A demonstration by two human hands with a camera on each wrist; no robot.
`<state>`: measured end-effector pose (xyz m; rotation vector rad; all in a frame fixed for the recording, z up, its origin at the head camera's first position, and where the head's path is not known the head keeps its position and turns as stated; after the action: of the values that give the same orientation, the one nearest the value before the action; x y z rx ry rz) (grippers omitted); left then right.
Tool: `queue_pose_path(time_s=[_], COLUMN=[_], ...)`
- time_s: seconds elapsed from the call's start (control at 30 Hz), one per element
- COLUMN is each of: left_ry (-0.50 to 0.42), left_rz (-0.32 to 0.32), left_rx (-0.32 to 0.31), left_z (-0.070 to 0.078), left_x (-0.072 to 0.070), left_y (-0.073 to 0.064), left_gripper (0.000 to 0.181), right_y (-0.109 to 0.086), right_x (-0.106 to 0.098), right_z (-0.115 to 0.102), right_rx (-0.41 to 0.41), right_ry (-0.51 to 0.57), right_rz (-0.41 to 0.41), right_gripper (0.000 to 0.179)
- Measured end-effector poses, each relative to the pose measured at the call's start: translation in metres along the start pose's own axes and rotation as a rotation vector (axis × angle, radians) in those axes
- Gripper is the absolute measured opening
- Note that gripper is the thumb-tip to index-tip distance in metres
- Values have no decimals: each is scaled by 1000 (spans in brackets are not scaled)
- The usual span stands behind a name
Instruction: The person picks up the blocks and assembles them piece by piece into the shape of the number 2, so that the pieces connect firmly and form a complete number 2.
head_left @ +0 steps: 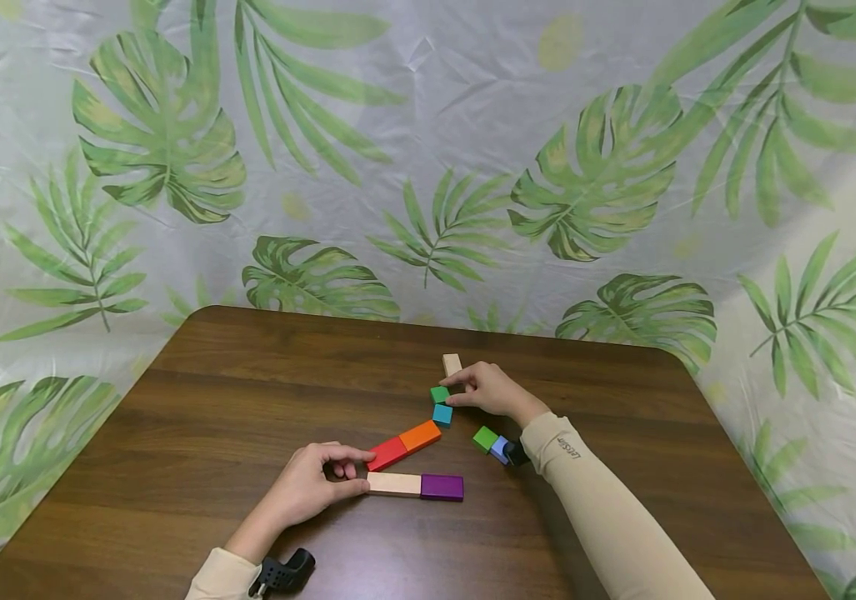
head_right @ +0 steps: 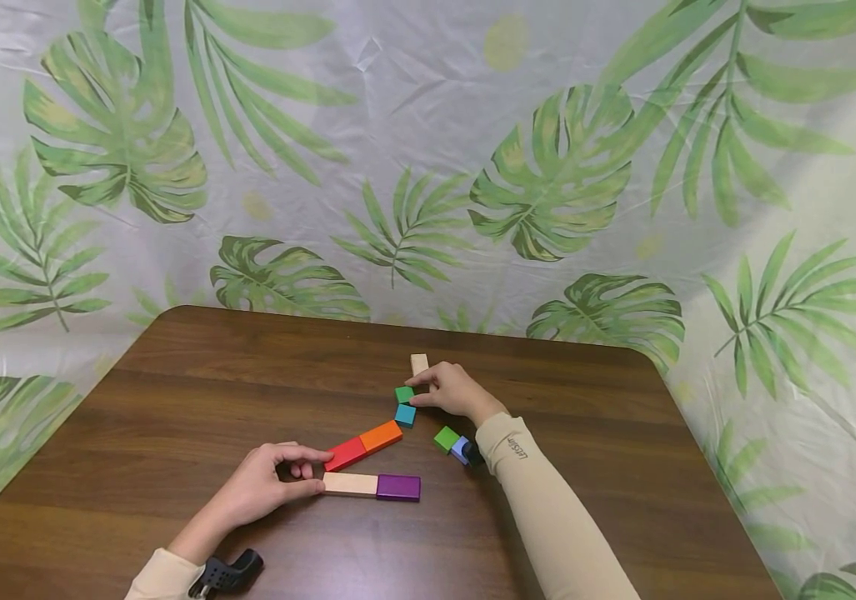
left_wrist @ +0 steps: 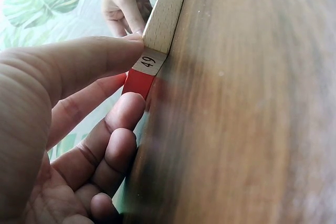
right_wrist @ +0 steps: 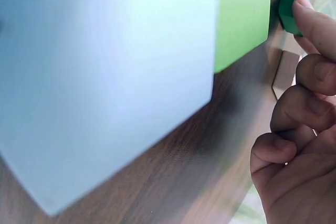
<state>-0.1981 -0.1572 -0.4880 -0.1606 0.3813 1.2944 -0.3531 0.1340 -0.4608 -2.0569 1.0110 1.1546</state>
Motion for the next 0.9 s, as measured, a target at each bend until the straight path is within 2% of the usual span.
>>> queue_pose_path(time_s=[0.73,0.9], left_ry=[-4,-2], left_rz=[2,1], left_rx=[5,-10], left_z=[0,-2], left_x=[0,1], left_y=[0,-1], left_gripper=[30,31], right_y=[-3,-3], right_x=[-2,-4], right_z=[-2,1], right_rx=[-38,-31], right_ry=[22,34], right_rz=[-3,-8], right_gripper=[39,39])
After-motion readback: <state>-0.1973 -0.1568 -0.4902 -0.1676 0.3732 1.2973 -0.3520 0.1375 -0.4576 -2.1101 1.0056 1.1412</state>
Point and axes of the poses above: each hand's wrist, its own y-axis towards the middle knuckle, its own x-axis out of the palm, z = x × y, the point moved 4 cm from there along y, towards the middle knuckle, and after that the axes turned 11 degrees about -y, right-handed, at the moved point
